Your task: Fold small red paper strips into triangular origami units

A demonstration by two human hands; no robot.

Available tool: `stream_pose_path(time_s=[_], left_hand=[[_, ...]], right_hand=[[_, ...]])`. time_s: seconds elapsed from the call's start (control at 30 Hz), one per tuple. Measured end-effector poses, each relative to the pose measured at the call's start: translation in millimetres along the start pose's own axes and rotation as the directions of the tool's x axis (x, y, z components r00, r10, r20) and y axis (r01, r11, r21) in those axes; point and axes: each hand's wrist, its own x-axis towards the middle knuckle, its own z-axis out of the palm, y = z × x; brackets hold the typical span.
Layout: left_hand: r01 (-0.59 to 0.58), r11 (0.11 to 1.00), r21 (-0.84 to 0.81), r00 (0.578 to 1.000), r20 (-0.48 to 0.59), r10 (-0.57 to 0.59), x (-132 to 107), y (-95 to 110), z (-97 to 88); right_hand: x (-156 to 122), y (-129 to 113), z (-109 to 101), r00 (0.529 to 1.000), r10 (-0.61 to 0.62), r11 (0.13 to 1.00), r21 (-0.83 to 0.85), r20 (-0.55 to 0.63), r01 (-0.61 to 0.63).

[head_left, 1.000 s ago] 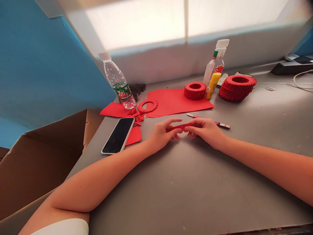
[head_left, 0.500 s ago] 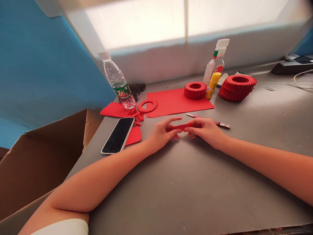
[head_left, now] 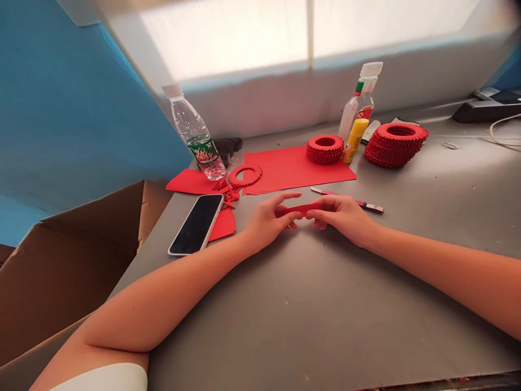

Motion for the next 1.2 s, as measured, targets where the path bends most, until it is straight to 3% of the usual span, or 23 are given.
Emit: stream_pose_path(time_s=[1.2], left_hand=[[0.018, 1.000, -0.022, 0.999, 0.027, -0.017, 1.5, -2.2, -1.6]], right_hand=[[-0.4, -0.7, -0.9, 1.000, -0.008, 1.000, -0.004, 0.018, 0.008]])
